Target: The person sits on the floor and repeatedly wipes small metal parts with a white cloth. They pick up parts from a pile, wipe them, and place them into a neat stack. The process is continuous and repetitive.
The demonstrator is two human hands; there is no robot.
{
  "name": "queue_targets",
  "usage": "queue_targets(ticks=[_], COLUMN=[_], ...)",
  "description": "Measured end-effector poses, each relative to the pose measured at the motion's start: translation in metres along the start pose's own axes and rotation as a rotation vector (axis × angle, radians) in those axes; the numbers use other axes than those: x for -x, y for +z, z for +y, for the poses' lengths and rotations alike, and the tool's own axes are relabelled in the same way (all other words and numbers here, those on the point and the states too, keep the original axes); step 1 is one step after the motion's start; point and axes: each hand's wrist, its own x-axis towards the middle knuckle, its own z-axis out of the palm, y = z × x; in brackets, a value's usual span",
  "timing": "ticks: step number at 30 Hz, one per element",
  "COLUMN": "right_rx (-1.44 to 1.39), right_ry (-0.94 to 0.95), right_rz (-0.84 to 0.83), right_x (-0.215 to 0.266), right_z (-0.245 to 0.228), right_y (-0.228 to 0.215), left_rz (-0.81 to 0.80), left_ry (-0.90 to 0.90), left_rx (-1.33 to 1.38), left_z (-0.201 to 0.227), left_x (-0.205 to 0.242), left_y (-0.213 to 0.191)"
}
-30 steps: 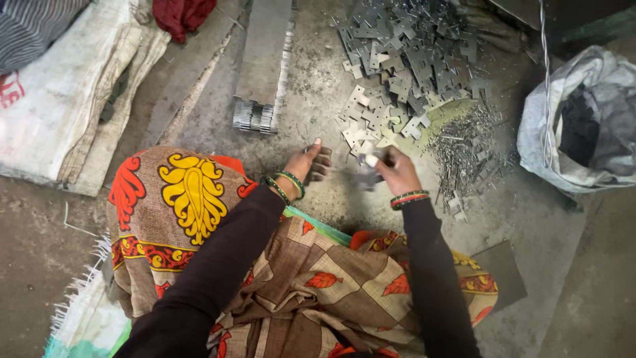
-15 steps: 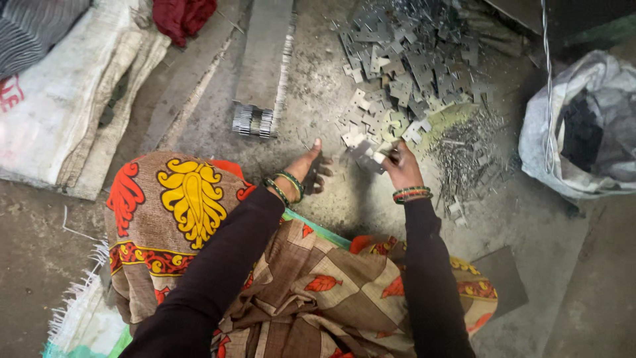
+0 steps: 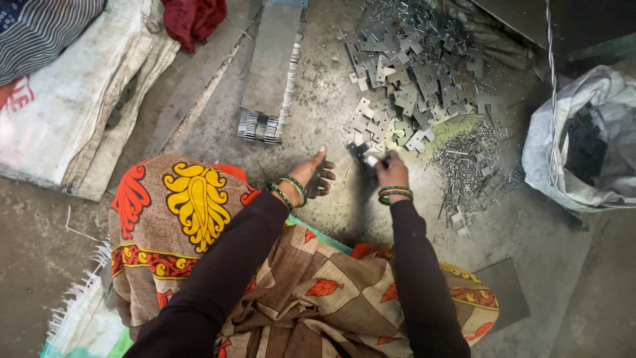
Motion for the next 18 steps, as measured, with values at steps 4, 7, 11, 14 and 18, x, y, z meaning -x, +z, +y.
queue_targets(ticks=[4,7,11,14,18], right_rx=[-0.306,-0.289,0.536,0.713,0.592], right_ry=[-0.229,-0.312,-0.418,-0.52,-0.252], right_rz=[-0.17,-0.237,-0.055,-0.006,-0.277], right_x=[0.004,0.015,0.035,0.055,0.042], right_z=[-0.031,-0.054,-0.057,-0.042,-0.037], right_y=[-0.023,-0.017,0.014,0.031,0.02], left_rz=[0.035,-0.105,-0.316,-0.224,-0.01], left_ry=[-0.09,-0.208,-0.073,-0.053,0.044], left_rx=[-0.023,0.038,0.018,0.106,0.103], left_z=[0.007,0.011,0.012,0.004,0.008], left_x=[0.016,0.032,0.037,0.027,0.006], left_y=[0.004,0.012,0.014,0.009,0.0])
